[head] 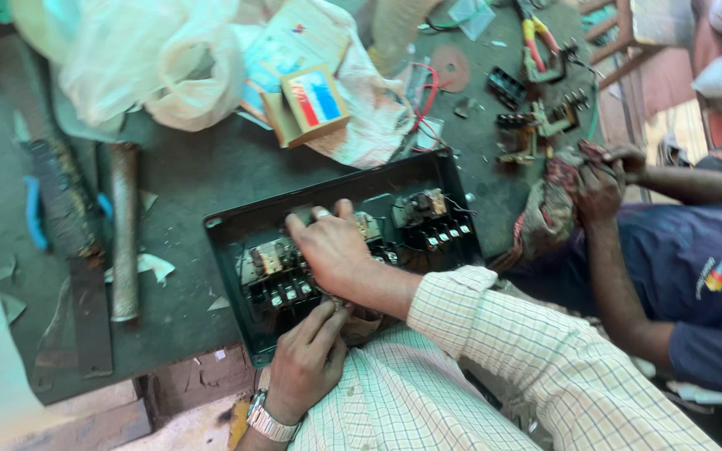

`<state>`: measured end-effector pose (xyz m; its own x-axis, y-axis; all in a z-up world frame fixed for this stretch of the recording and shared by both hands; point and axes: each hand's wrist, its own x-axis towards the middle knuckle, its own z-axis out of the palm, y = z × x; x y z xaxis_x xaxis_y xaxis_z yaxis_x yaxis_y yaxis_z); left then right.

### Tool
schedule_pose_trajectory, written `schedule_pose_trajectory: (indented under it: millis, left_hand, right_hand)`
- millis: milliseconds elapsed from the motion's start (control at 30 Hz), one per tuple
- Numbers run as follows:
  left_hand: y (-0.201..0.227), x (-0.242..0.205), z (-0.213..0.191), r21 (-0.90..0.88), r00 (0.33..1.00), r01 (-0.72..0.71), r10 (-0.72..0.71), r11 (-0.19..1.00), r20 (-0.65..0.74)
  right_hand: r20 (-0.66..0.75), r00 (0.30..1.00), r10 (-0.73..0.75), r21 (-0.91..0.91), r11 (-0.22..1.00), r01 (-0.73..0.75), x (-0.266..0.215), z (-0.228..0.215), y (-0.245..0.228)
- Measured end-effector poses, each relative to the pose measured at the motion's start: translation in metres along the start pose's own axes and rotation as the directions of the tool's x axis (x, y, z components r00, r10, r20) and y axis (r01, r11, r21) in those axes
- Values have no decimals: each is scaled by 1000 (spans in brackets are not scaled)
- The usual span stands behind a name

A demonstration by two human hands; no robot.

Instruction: The person wipes the interior of an open electrical box with a cloth, cleaning around the contacts and terminals. They handle the box and a small metal component, wiping them with the cloth.

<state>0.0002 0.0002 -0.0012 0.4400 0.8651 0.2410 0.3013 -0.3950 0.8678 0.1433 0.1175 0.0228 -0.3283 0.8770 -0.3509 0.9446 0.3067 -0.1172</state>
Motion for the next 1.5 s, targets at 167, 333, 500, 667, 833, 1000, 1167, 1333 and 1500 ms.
schedule_pose_trajectory:
  millis: [167,333,500,667,833,1000,1167,1333,1500]
  left_hand:
    - [-7,-6,8,41,998,-40,42,998,-47]
    - [-13,-7,14,73,997,-15,21,997,-77]
    - [-12,-7,15,78,995,-29,36,997,-97]
    - [-9,-9,12,102,998,-11,18,995,-63]
    - [-13,-12,13,89,998,4,2,996,-62]
    - [-15,-8,12,60,998,-36,39,998,-48]
    - [-14,-7,9,28,998,-42,43,999,-37]
    - [-12,-6,6,3,999,-28,28,1000,-15]
    - [-9,-5,2,-4,999,-49,49,999,4]
  right_hand:
    - [-209,977,-48,53,997,61,-9,5,-1]
    - [-140,990,-6,41,999,11,-5,10,-2]
    - [-180,982,-52,58,996,64,-6,18,-1]
    - [-268,962,-41,-17,999,38,-10,25,-3]
    - [-206,978,-15,46,999,25,-8,27,-2]
    - [-131,991,-23,21,999,26,-5,10,-3]
    - [-45,999,-3,5,1000,3,-4,1,-2]
    - [-39,999,-16,-44,999,14,-6,1,-6]
    - [-65,998,25,-65,997,-29,-15,2,-8]
